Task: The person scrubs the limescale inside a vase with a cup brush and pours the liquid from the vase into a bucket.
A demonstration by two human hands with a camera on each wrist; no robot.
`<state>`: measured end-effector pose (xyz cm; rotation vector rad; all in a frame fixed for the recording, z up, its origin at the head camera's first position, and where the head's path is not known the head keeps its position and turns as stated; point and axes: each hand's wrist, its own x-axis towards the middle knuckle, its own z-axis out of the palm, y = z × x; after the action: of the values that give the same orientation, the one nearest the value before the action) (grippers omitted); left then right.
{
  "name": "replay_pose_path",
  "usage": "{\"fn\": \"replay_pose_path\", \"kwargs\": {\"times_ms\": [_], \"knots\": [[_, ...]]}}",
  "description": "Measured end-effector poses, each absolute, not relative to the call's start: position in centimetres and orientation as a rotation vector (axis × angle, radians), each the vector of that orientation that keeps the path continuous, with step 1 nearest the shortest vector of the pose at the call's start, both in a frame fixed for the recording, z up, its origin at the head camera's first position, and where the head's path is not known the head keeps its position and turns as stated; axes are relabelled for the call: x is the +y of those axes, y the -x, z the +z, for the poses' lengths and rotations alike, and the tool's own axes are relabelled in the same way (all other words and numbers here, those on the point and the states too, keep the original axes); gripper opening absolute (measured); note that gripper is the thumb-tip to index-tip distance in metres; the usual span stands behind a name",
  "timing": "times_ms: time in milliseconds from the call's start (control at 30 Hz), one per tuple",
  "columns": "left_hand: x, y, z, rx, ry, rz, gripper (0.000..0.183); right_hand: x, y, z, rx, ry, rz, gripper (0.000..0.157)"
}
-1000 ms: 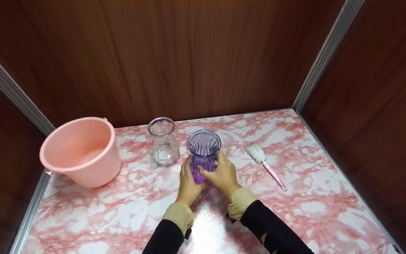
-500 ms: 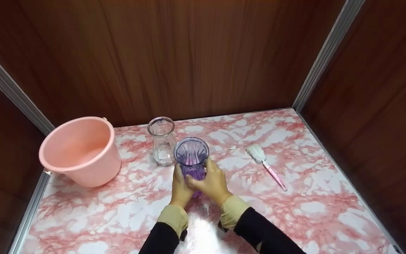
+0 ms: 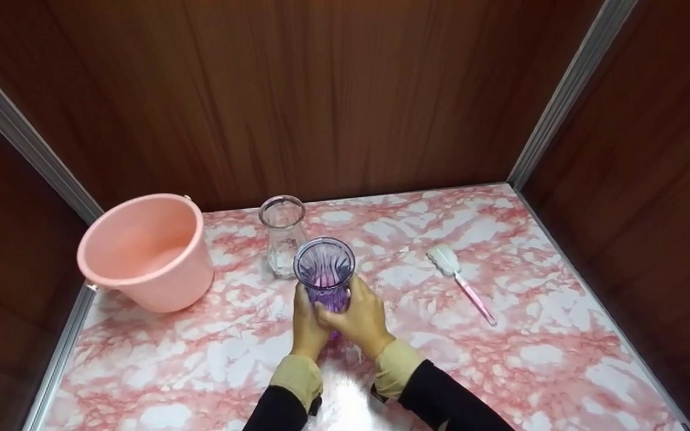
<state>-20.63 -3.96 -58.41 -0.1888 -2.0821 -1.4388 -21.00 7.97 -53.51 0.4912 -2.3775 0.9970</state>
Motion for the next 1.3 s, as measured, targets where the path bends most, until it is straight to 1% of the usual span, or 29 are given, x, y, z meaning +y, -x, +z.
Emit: {"fn": "replay_pose_path", "kwargs": {"times_ms": [267, 400, 467, 633, 767, 900, 967, 1067, 1133, 1300], "knots": [[-4.3, 20.5, -58.4, -2.082, 0.175, -1.448, 0.073, 7.8, 20.9, -53.4, -2.365, -0.515, 0.983, 0.074], [-4.4, 20.4, -58.2, -2.101, 0.144, -1.459, 0.08, 7.6, 20.7, -53.3, -2.379, -0.505, 1.038, 0.074], [-4.4, 20.3, -58.2, -2.104, 0.125, -1.465, 0.087, 7.6, 20.5, -53.2, -2.382, -0.504, 1.068, 0.072], [-4.4, 20.2, -58.3, -2.113, 0.105, -1.455, 0.091, 7.7, 20.4, -53.2, -2.4, -0.511, 1.153, 0.071], [-4.2, 20.4, -58.4, -2.122, 0.088, -1.476, 0.094, 8.2, 20.5, -52.9, -2.45, -0.504, 1.289, 0.073], [-4.1, 20.5, -58.4, -2.139, 0.069, -1.507, 0.098, 8.9, 20.8, -52.5, -2.486, -0.519, 1.494, 0.081], [-4.1, 20.3, -58.3, -2.151, 0.054, -1.516, 0.101, 9.3, 21.0, -52.4, -2.481, -0.544, 1.625, 0.079], [-4.2, 20.1, -58.4, -2.172, 0.027, -1.507, 0.105, 10.0, 21.3, -52.4, -2.453, -0.568, 1.799, 0.07], [-4.2, 19.9, -58.4, -2.184, 0.009, -1.505, 0.106, 10.6, 21.6, -52.4, -2.424, -0.573, 1.879, 0.059], [-3.9, 20.0, -58.3, -2.199, -0.017, -1.509, 0.103, 12.5, 22.4, -52.5, -2.425, -0.552, 1.838, 0.037]]}}
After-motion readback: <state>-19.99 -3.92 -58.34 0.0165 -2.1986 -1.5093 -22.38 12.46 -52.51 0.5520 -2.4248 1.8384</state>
